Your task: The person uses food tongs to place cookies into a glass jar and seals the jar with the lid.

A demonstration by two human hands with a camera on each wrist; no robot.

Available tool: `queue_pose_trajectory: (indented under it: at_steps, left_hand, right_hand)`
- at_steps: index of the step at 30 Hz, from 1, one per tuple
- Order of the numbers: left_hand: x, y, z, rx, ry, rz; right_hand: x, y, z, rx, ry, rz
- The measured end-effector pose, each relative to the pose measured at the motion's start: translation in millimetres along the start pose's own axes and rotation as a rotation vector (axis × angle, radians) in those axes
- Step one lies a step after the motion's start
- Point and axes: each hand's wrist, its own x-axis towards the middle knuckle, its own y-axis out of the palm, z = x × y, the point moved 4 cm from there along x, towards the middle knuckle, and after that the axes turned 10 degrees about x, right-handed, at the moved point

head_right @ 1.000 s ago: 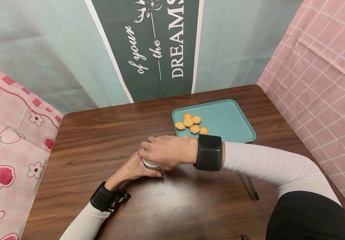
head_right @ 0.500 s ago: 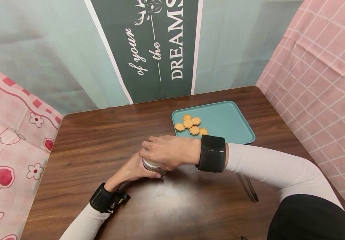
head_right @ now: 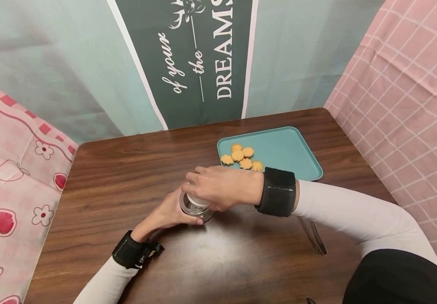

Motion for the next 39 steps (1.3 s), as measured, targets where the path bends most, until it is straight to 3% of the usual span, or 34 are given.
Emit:
queue_pose_trajectory:
  at_steps: [19,28,39]
  left_hand:
    - [1.1,-1.3,-0.6,0.013,0.011,-0.022]
    - [1.1,-1.9,-2.1,0.025,0.038,-0.034]
    - [2.1,-1.7,0.2,0.032,0.023,-0.026]
  right_hand:
    - [-22,-2,-18,-0.013,0.078,-0.026]
    - [-34,0,-25,-0.012,0.062,-0.073]
    - [-47,4,-33,-0.023,0.118,-0.028]
